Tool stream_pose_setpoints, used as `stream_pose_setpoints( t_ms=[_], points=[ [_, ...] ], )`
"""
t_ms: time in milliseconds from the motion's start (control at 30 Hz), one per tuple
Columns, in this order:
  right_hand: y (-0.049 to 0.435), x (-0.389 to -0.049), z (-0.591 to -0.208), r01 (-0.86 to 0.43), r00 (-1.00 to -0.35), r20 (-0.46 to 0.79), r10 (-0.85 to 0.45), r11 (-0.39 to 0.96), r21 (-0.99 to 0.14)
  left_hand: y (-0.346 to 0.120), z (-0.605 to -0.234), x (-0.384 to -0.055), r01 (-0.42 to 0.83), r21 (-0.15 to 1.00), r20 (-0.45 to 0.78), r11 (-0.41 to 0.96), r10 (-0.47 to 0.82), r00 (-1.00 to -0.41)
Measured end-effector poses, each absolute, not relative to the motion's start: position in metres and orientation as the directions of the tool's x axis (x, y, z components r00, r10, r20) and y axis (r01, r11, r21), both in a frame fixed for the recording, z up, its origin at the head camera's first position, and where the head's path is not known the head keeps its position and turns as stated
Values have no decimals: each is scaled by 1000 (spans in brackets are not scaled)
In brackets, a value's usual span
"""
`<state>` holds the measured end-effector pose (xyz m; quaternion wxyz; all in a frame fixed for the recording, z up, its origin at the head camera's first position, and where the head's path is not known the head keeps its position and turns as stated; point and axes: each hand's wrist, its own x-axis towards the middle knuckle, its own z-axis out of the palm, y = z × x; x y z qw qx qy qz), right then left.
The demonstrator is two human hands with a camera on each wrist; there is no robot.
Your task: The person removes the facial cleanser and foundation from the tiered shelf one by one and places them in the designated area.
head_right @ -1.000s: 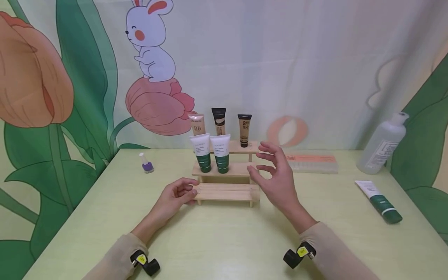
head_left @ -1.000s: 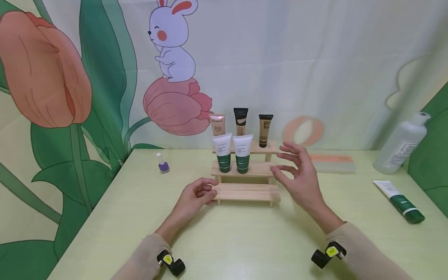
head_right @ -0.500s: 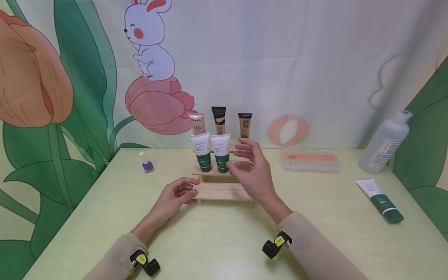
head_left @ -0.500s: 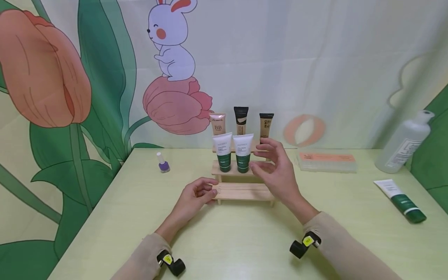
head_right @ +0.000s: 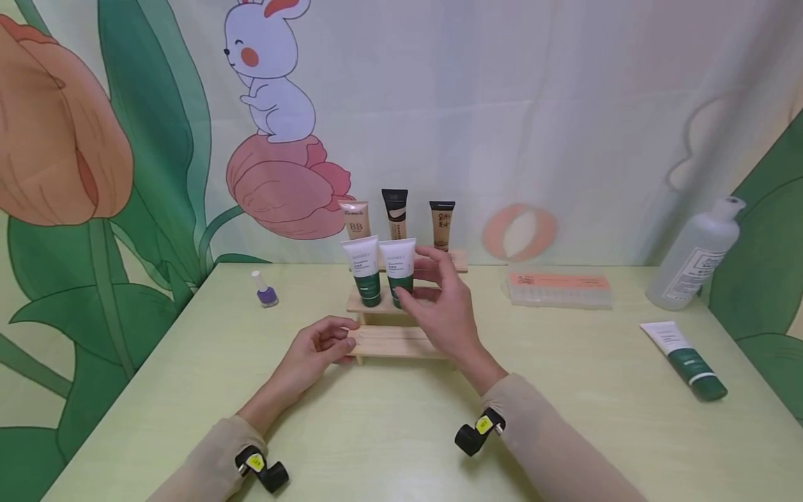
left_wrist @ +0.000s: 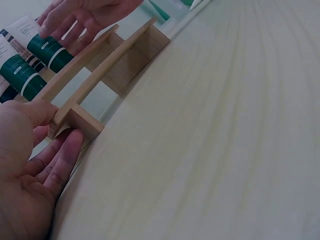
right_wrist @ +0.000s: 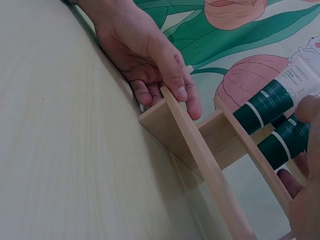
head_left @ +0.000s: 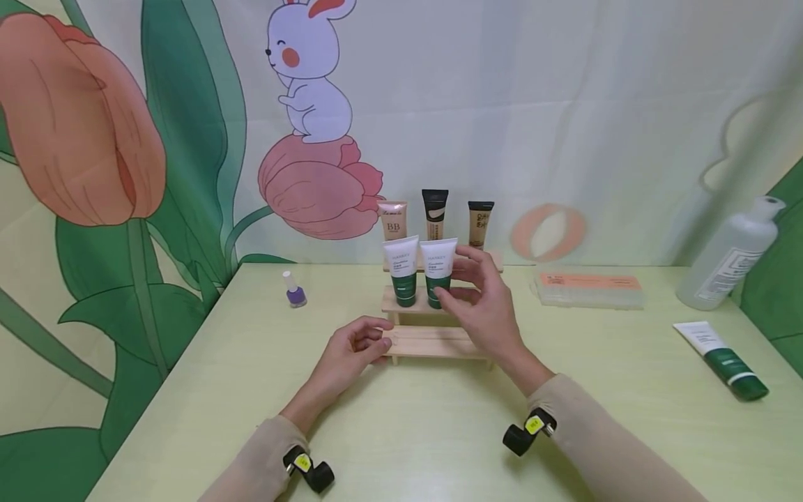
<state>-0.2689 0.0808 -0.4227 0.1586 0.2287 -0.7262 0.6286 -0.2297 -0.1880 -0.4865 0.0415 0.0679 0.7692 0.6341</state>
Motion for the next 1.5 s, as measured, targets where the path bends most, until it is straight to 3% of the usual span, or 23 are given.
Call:
stream_pose_setpoints(
  t_ms=[767,1067,1500],
  points=[
    [89,-265,-420,-538,-842,533,-77,163,-827,-187,-484,-230,66,984,38,165,169,-985],
    [117,-259,-413,-562,-824,566,-11,137,-816,-187,-485,-229,58,983,29,175,164,-986],
    [181,-256,-406,-547,-810,575,116,206,-811,-185,-485,-229,58,981,31,185,149,-988]
  ],
)
